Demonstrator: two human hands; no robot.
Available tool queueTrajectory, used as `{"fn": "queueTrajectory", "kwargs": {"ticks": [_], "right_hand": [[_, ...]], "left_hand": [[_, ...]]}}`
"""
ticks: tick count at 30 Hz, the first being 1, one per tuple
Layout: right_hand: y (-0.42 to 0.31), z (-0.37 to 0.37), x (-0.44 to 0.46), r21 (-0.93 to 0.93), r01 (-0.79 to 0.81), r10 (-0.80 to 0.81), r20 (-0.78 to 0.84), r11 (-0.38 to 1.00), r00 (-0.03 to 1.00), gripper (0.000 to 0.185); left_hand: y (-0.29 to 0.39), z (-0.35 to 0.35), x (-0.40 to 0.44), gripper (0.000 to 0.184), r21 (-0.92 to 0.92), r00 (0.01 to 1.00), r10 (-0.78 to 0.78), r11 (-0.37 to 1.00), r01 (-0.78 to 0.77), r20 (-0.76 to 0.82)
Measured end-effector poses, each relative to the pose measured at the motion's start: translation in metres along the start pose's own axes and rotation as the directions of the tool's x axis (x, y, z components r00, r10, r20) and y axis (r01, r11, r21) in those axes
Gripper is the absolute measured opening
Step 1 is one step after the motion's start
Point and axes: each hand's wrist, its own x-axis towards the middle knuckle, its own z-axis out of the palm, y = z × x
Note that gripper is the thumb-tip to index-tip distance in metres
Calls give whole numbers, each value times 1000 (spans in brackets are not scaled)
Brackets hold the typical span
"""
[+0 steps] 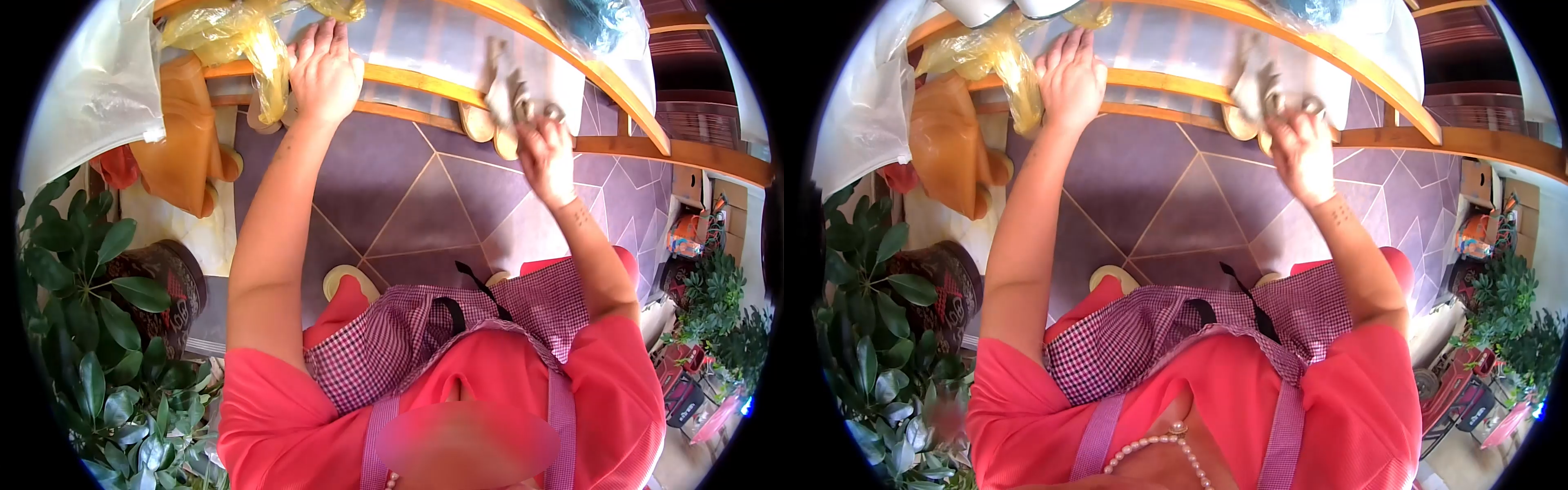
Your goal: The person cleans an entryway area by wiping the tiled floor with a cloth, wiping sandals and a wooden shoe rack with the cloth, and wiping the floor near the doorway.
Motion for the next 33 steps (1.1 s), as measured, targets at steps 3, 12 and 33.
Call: {"fn": "queueTrajectory", "kwargs": {"ticks": [3,12,33], "right_hand": [[-22,2,-31,298,151,-235,272,943,933,33],[-14,55,-46,318,-111,-112,606,942,787,27],[-62,141,-102,483,-352,87,488,802,868,25]], "left_hand": [[5,-5,0,41,68,1000,-6,998,4,26],[16,-25,7,35,41,1000,14,999,-14,6],[8,-9,0,41,20,999,4,1000,-5,48]]}}
